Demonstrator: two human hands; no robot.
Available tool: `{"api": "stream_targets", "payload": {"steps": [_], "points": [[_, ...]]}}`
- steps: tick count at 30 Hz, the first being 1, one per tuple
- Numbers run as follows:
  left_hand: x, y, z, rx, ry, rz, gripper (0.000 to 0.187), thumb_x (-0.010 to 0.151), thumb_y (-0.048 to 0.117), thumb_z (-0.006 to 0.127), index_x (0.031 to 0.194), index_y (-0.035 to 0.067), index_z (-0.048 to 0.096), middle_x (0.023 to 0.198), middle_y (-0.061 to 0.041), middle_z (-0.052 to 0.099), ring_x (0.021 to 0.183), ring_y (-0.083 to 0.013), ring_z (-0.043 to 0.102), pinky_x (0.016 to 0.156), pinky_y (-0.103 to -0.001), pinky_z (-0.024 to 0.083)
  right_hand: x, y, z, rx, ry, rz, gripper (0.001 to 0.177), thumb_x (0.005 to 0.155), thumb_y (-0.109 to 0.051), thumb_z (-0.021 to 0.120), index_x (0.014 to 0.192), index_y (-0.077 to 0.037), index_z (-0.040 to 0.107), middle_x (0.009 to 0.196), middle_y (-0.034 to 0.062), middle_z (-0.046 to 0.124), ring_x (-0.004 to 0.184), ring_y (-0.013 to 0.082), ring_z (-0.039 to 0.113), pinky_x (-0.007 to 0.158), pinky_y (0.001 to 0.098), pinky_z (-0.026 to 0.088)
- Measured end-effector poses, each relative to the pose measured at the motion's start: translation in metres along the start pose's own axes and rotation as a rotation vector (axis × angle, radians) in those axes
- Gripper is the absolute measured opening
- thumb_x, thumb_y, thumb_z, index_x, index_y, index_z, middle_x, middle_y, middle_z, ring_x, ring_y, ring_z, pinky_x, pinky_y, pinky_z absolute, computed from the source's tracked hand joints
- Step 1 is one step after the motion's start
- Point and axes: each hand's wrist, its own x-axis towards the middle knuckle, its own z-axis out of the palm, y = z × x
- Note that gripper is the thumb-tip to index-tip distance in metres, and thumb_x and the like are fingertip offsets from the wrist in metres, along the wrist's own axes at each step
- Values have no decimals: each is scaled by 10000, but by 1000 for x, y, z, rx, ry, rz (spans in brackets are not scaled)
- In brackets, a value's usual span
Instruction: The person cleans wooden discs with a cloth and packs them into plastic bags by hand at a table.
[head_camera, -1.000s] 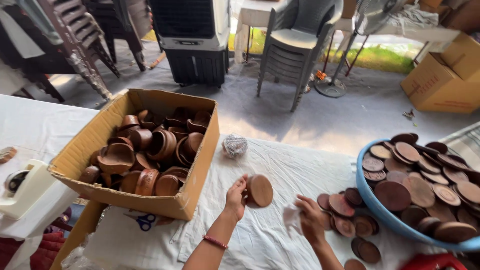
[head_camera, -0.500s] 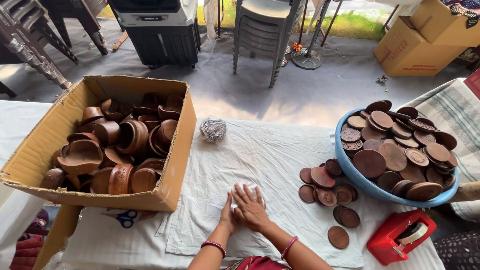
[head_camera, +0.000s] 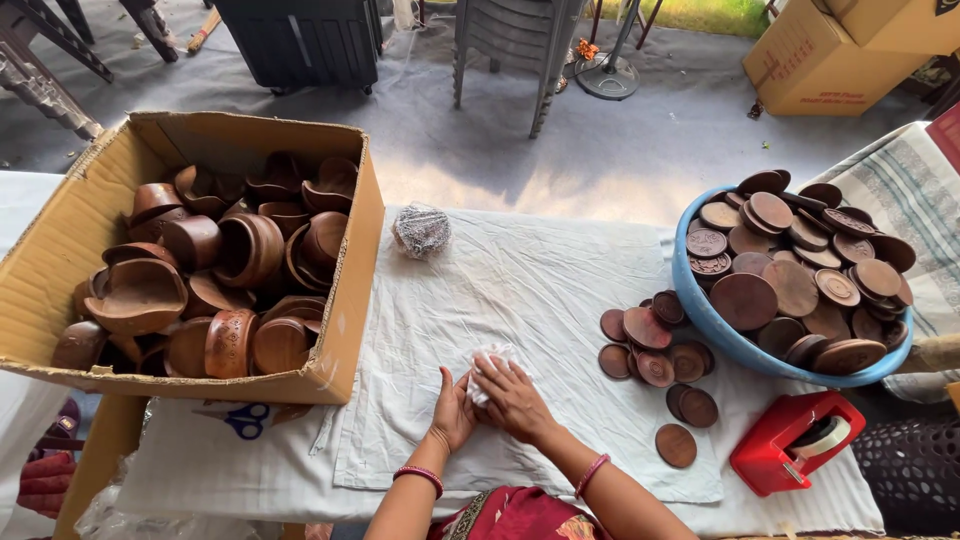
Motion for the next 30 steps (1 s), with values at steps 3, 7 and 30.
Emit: {"api": "stream_targets", "payload": {"steps": [3, 7, 30], "points": [[5, -9, -11, 27, 61, 8, 961, 892, 791, 267, 1590, 130, 303, 1533, -69, 515, 1380, -252, 510, 1127, -418, 416, -4, 16, 3, 69, 44, 102, 582, 909, -135, 606, 1478, -55, 515, 1636, 136, 356, 1507, 365, 309, 1212, 522, 233], [11, -22, -19, 81, 139, 97, 797, 984, 599, 496, 1596, 121, 317, 1559, -53, 508, 1417, -200, 502, 1156, -366, 424, -40, 14, 9, 74, 129, 157, 614, 878, -112, 584, 1484, -60, 502, 1663, 125, 345, 1534, 365, 296, 1230, 492, 258], [18, -13, -1, 6, 169, 47, 917, 927, 769, 265, 1597, 145, 308, 1612, -54, 432, 1476, -244, 412, 1189, -409, 357, -12, -16, 15, -134, 41, 110, 655, 886, -242, 636, 1496, -82, 459, 1644, 107, 308, 1512, 347, 272, 1203, 536, 187]]}}
